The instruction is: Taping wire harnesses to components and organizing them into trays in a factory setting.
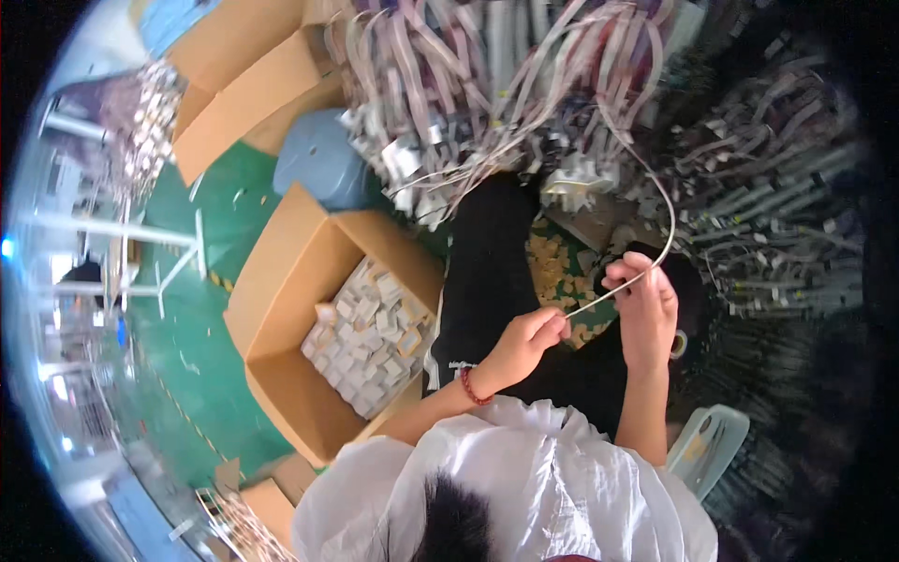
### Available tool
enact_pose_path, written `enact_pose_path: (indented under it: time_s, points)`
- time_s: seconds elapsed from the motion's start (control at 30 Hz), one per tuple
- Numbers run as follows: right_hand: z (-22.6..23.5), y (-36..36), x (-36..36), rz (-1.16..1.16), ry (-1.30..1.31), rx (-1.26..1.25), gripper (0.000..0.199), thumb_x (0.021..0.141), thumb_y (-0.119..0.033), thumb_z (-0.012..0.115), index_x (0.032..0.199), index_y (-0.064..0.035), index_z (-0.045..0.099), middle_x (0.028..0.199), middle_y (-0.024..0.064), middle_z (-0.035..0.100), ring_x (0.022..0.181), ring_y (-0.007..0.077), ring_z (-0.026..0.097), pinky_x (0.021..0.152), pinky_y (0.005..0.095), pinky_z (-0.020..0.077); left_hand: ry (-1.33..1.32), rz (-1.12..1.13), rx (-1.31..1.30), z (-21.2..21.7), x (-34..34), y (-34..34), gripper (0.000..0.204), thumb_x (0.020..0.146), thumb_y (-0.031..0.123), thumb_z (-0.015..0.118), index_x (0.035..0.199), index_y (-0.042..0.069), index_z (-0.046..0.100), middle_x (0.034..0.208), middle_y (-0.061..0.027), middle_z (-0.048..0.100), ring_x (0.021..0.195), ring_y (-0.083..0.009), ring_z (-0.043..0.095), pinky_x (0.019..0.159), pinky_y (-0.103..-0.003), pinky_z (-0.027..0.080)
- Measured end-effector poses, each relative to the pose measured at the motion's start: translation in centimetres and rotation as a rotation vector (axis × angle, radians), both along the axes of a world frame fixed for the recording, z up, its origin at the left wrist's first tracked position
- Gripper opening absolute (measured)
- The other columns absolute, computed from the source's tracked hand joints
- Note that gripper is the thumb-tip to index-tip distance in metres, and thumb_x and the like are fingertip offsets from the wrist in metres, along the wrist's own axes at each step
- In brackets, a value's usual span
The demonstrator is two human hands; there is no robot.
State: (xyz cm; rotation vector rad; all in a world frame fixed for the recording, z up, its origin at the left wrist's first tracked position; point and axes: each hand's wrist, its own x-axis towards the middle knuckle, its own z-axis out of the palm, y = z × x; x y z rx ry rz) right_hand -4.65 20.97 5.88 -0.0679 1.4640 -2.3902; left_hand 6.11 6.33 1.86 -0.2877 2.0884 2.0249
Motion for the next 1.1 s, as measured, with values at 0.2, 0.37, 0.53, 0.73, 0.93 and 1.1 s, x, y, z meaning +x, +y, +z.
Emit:
enact_pose_path:
  time_s: [0.2,0.37,0.53,0.73,0.93,1.1]
  points:
    - [-1.7,-2.3,4.4,0.371,0.121,0.353,0.02,0.089,-0.012,0.058,0.1,0.0027,0.066,0.112,0.0104,0.06,0.094,0.0145,0.055,0.079,0.0265,0.0439,0.144,0.114,0.394,-0.4,0.5,-0.6,0.032,0.099,0.022,0.044,0.122,0.002,0.054,0.086,0.0024,0.054,0.074,-0.0068,0.048,0.066,-0.022,0.044]
    - [-1.4,-3.1,4.2,0.276,0.435,0.678,0.014,0.089,-0.007,0.058,0.089,0.0043,0.066,0.085,0.0076,0.066,0.073,0.0135,0.059,0.065,0.0249,0.0474,-0.01,-0.008,0.422,-1.6,2.7,-6.0,0.032,0.1,0.029,0.041,0.109,0.002,0.055,0.081,-0.0029,0.056,0.06,-0.0069,0.049,0.054,-0.019,0.041]
    - [-3.9,-1.6,2.6,0.198,-0.175,0.295,0.022,0.093,-0.017,0.055,0.099,0.0031,0.062,0.086,0.0102,0.065,0.069,0.0123,0.062,0.064,0.0259,0.0535,0.064,0.971,-0.75,-15.5,9.4,-21.6,0.016,0.085,0.014,0.062,0.095,0.007,0.052,0.078,-0.0094,0.058,0.068,-0.0222,0.058,0.063,-0.032,0.047]
    - [-3.8,-3.1,2.8,0.27,-0.336,0.225,0.014,0.086,-0.005,0.062,0.098,0.0022,0.061,0.087,0.0111,0.065,0.069,0.0152,0.063,0.065,0.0274,0.0553,-0.462,0.386,-1.186,-28.5,11.9,-25.2,0.06,0.072,0.001,0.06,0.128,0.013,0.042,0.135,-0.0086,0.041,0.12,-0.0345,0.043,0.095,-0.042,0.045]
    - [-3.5,-4.8,1.9,0.234,-0.299,0.372,0.011,0.081,-0.001,0.066,0.092,0.0001,0.064,0.088,0.0128,0.067,0.072,0.0172,0.065,0.066,0.0286,0.0557,-0.673,0.503,-1.01,-31.7,7.6,-24.7,0.028,0.072,0.007,0.056,0.099,0.003,0.058,0.099,-0.0191,0.057,0.099,-0.0354,0.053,0.087,-0.044,0.043]
    - [-4.1,-6.0,1.5,0.233,-0.38,0.316,0.01,0.084,-0.003,0.064,0.093,0.0005,0.063,0.09,0.0127,0.067,0.075,0.0179,0.066,0.07,0.0299,0.0566,-0.397,0.86,-0.724,-26.5,13.1,-25.4,0.047,0.086,0.03,0.056,0.12,-0.002,0.05,0.104,-0.0191,0.058,0.094,-0.0299,0.058,0.081,-0.04,0.048]
